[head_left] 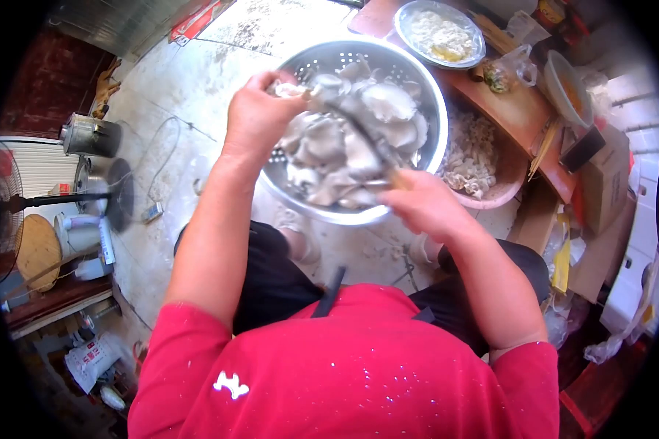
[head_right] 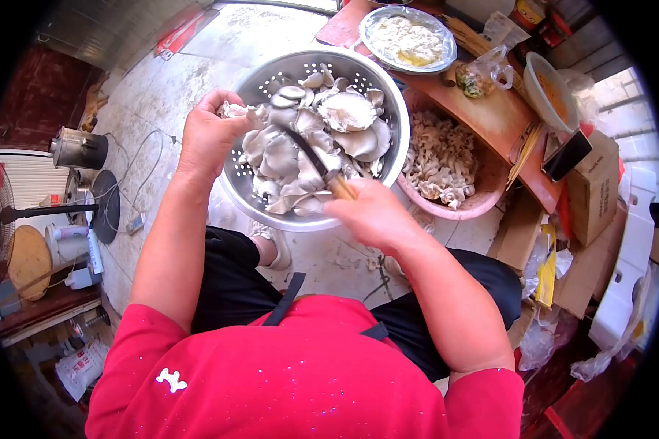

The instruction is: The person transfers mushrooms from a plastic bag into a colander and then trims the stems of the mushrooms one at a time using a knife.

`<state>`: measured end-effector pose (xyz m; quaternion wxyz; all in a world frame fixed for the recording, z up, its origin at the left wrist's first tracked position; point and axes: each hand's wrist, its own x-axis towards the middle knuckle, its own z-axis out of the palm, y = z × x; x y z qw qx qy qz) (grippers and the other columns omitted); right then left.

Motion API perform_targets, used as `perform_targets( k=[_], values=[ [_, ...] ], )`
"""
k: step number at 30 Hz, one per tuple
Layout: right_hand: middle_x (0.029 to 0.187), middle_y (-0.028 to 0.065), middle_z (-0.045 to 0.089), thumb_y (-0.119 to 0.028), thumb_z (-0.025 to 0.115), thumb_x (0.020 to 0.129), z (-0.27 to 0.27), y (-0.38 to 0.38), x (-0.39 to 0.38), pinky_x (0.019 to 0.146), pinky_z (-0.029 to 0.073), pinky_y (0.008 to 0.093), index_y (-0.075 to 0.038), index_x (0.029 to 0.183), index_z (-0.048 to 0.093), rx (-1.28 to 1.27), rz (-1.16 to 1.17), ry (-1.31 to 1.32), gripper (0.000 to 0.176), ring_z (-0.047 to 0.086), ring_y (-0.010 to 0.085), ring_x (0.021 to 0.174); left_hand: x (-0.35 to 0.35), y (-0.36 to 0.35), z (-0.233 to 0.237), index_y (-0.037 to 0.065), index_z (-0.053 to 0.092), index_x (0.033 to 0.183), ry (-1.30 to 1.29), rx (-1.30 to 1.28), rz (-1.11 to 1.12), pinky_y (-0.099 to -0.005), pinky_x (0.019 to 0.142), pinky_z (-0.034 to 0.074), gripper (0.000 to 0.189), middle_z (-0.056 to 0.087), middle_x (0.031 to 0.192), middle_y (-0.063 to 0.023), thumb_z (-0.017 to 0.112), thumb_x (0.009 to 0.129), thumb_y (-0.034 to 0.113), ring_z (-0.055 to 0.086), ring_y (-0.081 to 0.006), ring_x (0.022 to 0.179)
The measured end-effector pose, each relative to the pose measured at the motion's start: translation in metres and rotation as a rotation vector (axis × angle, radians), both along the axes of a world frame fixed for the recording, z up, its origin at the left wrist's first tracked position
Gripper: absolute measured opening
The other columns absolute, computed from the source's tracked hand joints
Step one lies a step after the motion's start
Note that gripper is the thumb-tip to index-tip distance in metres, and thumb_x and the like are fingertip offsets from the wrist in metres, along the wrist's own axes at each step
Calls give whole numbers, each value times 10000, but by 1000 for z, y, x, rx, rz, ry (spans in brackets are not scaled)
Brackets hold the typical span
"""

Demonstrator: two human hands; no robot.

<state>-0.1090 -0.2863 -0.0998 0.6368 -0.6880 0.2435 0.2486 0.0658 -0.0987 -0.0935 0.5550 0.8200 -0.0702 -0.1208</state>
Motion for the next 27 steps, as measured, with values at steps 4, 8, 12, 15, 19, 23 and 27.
perform_targets(
  k=[4, 8, 12, 15, 19, 23, 27],
  values=[
    [647, -16, 519, -187, 648, 845, 17, -18, -2, 419, 336, 238, -42, 862, 587, 5, -302, -279, 157, 430, 68, 460, -7, -21, 1, 40, 580, 968, 86, -167, -28, -212, 603, 474, 333, 619, 803, -27, 732, 682, -36, 588, -81, 690],
    [654, -13, 526, -135, 635, 887, 35, -27, -4, 419, 331, 194, -35, 944, 575, 119, -558, -601, 130, 439, 50, 460, -38, -70, 3, -22, 465, 1260, 321, -355, -332, -289, 802, 531, 658, 610, 1079, -163, 787, 688, 22, 645, -205, 912],
    [665, -18, 534, -80, 635, 881, 36, -24, -8, 439, 331, 188, -31, 957, 577, 150, -522, -723, 108, 441, 37, 482, -61, -107, -5, 24, 293, 1429, 441, -637, -541, -352, 947, 479, 816, 410, 1355, -222, 704, 723, 28, 484, -281, 1219],
    [674, -33, 536, -65, 643, 876, 37, -22, -9, 446, 327, 182, -34, 957, 579, 35, -443, -775, 107, 438, 26, 497, -61, -113, -6, 11, 399, 1367, 349, -642, -494, -339, 927, 489, 673, 477, 1295, -190, 641, 739, 24, 523, -258, 1182],
    [677, -47, 538, -68, 650, 877, 33, -15, -7, 451, 324, 171, -47, 955, 586, 10, -412, -726, 103, 438, 20, 505, -49, -87, 12, -14, 596, 1104, 149, -479, -318, -280, 785, 530, 356, 616, 1078, -114, 647, 752, 6, 650, -179, 917],
    [693, -32, 547, -61, 642, 881, 31, 2, -1, 451, 345, 178, -43, 965, 586, 14, -340, -709, 103, 446, 28, 510, -40, 0, 68, -16, 606, 1084, 135, -696, -248, -325, 752, 558, 260, 652, 997, -122, 604, 826, 9, 675, -216, 839],
    [683, -25, 543, -54, 633, 881, 21, 22, 7, 452, 347, 177, -38, 967, 575, 41, -257, -666, 105, 450, 31, 508, -37, 120, 49, -23, 631, 1038, 39, -533, -119, -347, 770, 557, 212, 672, 887, -117, 588, 843, 48, 674, -219, 822]
  ],
)
